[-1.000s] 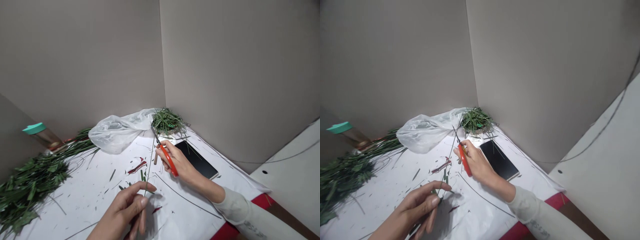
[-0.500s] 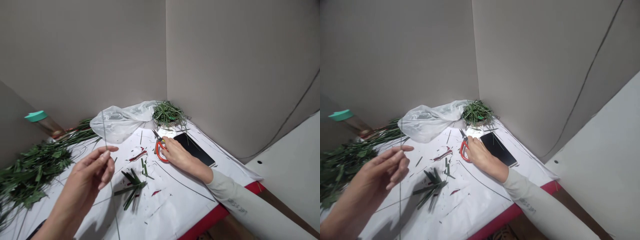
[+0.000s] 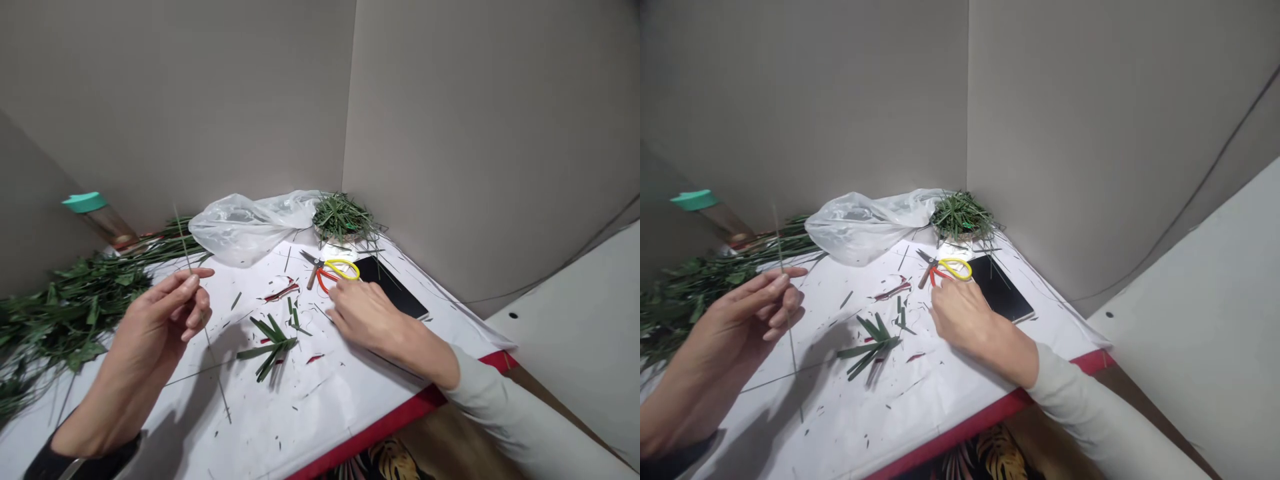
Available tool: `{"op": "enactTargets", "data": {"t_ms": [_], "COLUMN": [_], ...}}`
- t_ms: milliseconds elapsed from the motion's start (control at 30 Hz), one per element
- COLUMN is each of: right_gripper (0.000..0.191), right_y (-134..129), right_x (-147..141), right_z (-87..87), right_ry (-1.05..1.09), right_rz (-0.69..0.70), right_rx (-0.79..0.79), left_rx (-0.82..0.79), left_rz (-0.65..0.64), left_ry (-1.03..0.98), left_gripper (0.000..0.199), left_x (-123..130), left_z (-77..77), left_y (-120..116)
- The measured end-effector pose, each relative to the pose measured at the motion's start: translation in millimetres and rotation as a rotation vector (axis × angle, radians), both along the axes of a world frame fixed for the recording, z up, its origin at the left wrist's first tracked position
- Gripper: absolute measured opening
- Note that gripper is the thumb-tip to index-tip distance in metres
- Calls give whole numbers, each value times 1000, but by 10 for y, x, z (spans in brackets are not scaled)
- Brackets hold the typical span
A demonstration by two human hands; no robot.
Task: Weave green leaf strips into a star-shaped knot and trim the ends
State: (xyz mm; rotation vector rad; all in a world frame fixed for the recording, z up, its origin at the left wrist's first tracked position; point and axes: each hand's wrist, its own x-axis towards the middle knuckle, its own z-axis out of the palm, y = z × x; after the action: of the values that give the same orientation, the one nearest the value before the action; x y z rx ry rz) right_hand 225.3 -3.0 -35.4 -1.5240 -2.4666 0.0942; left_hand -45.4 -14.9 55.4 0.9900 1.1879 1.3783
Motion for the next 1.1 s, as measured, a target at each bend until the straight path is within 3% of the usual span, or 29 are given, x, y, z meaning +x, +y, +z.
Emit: {"op": "enactTargets", "data": {"t_ms": [167, 300, 433, 600, 733, 833, 933, 1033, 1100], "right_gripper": [20, 20, 22, 26, 32, 34, 33, 25, 20], "right_y": [-290, -225, 91, 679, 1129, 1269, 1088, 643, 328], "right_x": [71, 63, -24, -256, -412, -481, -588, -733, -811], "right_z": [-144, -104, 276, 816, 1042, 1087, 991, 790, 651], "right_ry": [-32, 37, 182, 458, 609, 636, 584, 481, 449], "right_rz": [161, 184, 183, 92, 21, 4, 143, 439, 557], "right_rx": [-75, -115, -177, -169, -36, 73, 77, -24, 12], "left_rx": [22, 38, 39, 20, 4, 0, 7, 36, 58], "left_rz": [-11, -33, -38, -45, -60, -73, -70, -56, -49], "left_ry": [-27, -46, -48, -47, -46, -58, -85, -111, -116], "left_gripper": [7, 7, 7, 7, 9, 9, 9, 7, 7], "left_x": [-82, -141, -213, -253, -250, -239, -226, -209, -190], "left_z": [-96, -163, -228, -354, -442, -453, -417, -367, -338], "left_y": [39, 42, 56, 82, 94, 84, 73, 81, 91]}}
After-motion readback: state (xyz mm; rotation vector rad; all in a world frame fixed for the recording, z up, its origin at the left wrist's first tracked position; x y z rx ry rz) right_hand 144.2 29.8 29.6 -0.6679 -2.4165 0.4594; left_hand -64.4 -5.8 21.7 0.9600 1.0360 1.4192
